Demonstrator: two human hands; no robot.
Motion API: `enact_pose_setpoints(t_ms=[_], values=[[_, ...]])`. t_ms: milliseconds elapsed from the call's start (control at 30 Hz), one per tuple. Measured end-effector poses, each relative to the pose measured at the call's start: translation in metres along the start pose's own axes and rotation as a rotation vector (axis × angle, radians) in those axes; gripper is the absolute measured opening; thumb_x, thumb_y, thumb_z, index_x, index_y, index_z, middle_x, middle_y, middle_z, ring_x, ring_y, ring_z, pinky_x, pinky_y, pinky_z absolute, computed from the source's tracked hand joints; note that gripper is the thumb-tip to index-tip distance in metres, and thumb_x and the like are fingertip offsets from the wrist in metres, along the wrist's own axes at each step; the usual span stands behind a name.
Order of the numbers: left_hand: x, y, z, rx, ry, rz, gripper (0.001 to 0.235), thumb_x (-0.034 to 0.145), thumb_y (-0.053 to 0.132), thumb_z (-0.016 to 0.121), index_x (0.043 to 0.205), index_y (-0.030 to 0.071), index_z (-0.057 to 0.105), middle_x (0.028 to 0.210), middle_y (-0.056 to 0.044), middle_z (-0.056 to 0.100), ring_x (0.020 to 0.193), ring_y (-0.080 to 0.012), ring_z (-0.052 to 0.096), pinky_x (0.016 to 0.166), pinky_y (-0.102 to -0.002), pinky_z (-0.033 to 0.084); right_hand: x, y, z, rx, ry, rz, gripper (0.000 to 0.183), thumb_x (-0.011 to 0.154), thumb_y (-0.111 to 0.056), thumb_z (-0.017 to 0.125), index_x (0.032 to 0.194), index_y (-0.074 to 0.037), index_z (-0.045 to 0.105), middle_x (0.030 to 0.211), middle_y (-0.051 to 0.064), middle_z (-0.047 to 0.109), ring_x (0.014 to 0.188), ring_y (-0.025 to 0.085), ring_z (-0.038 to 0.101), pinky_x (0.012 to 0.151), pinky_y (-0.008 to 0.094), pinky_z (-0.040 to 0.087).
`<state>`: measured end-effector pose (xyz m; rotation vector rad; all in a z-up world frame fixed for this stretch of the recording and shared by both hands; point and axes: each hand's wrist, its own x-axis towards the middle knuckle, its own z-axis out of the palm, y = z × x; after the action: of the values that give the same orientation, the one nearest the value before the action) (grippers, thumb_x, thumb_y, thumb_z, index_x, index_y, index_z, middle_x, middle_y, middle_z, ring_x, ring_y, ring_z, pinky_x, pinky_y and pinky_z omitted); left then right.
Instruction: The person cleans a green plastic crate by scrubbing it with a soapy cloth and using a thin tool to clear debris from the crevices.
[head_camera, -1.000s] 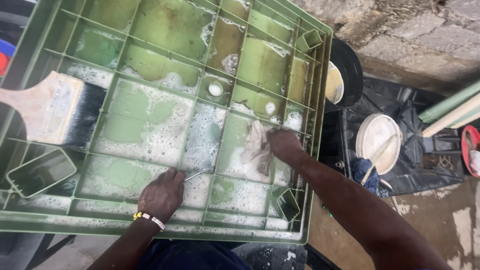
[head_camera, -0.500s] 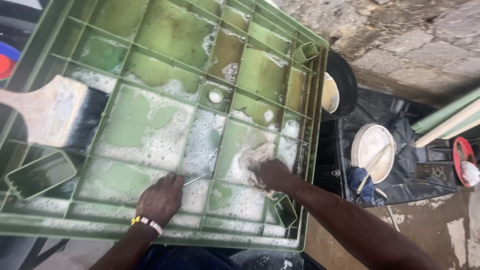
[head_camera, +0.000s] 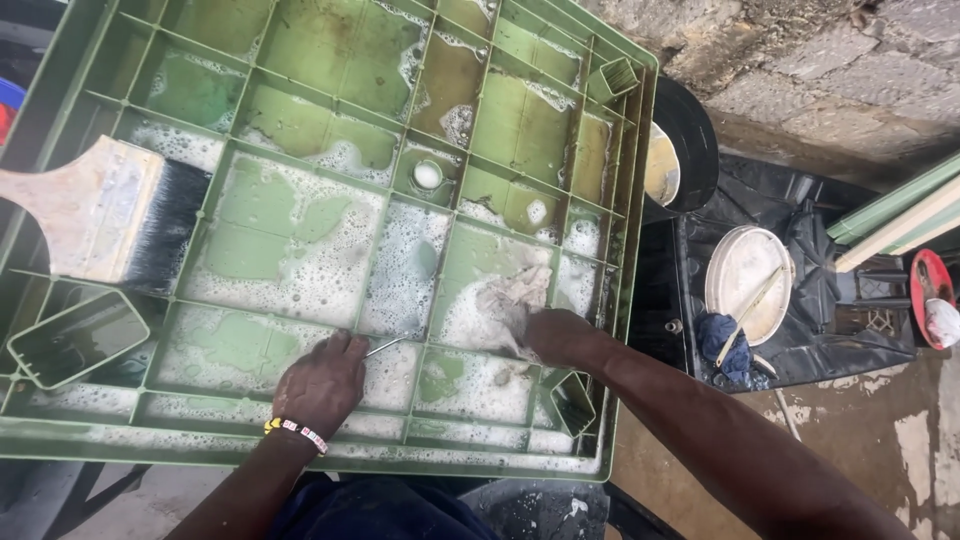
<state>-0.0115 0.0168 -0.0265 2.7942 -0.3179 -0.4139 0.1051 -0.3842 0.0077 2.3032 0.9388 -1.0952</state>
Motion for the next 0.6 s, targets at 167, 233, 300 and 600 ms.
enact_pose_setpoints(t_ms=[167,233,300,600], values=[[0.0,-0.002,0.007,0.01,0.03,0.004,0.022,0.106,0.029,0.044,0.123,0.023,0.056,0.11,-0.007,0.062,0.097,-0.0292,0.076,0.073,-0.042,0.068,-0.087,-0.065,-0.171,0.503,-0.056,0.114,0.023,0.102,-0.01,0.056,0.107,-0.002,0.077,0.105,0.015,0.081,0.106,0.033,0.079,0.087,0.043,0.063],[-0.002,-0.003,0.008,0.007,0.026,0.007,0.021,0.105,0.029,0.044,0.121,0.023,0.056,0.109,-0.007,0.062,0.097,-0.0303,0.076,0.073,-0.043,0.068,-0.057,-0.052,-0.123,0.195,-0.046,0.022,0.03,0.104,-0.012,0.052,0.111,0.004,0.076,0.109,0.024,0.079,0.107,0.041,0.078,0.091,0.058,0.061],[-0.002,-0.003,0.002,0.003,0.022,-0.005,0.021,0.105,0.029,0.044,0.122,0.024,0.056,0.109,-0.007,0.062,0.097,-0.03,0.076,0.074,-0.043,0.068,-0.006,-0.012,-0.025,-0.041,0.012,-0.029,0.018,0.094,-0.025,0.061,0.089,-0.019,0.078,0.086,0.003,0.08,0.09,0.028,0.081,0.078,0.048,0.063],[-0.001,0.001,0.005,0.019,0.057,-0.008,0.02,0.104,0.029,0.045,0.119,0.023,0.056,0.105,-0.006,0.062,0.094,-0.0297,0.076,0.071,-0.043,0.068,0.034,0.001,0.013,-0.046,0.04,-0.049,0.024,0.095,-0.021,0.059,0.083,-0.017,0.079,0.079,0.007,0.079,0.084,0.027,0.081,0.072,0.047,0.062]])
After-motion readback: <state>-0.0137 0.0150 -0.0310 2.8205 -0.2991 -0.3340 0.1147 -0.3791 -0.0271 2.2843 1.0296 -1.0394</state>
